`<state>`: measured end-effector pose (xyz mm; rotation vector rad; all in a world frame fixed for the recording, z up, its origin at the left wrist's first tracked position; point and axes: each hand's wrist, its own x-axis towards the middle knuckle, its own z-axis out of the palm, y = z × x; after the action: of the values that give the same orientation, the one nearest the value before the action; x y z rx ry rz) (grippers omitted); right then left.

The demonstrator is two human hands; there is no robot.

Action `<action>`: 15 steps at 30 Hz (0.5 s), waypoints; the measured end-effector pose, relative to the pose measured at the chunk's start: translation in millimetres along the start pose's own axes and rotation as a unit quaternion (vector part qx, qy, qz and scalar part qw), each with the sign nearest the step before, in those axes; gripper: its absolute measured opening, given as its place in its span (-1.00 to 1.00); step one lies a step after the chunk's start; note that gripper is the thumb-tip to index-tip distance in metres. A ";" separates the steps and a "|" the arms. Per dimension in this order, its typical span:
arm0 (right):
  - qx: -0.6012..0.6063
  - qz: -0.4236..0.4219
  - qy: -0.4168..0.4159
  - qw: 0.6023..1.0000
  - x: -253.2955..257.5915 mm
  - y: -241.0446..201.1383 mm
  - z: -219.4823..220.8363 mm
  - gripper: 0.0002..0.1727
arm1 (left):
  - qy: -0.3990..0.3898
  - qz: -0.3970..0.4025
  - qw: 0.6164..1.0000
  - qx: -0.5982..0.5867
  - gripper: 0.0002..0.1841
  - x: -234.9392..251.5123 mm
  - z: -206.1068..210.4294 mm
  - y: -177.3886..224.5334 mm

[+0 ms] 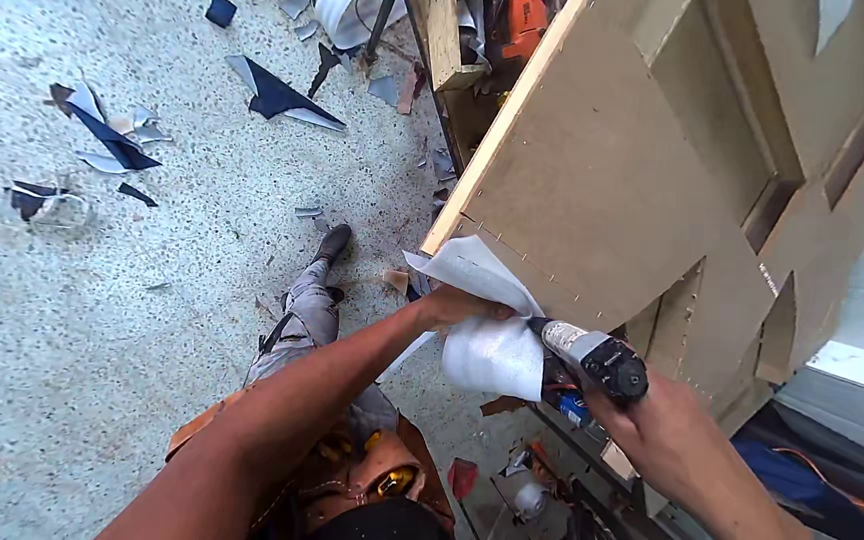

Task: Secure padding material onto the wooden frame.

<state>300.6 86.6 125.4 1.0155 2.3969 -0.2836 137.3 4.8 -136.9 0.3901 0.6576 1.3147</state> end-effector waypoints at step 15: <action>0.205 0.098 -0.030 0.973 -22.8 5.5 28.0 -0.78 | 0.001 0.010 1.000 0.012 -0.66 3.7 -5.4 -3.8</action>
<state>328.6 66.0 114.0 1.3927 2.2084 -0.7472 137.1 7.1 -144.2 0.4171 0.6736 1.3280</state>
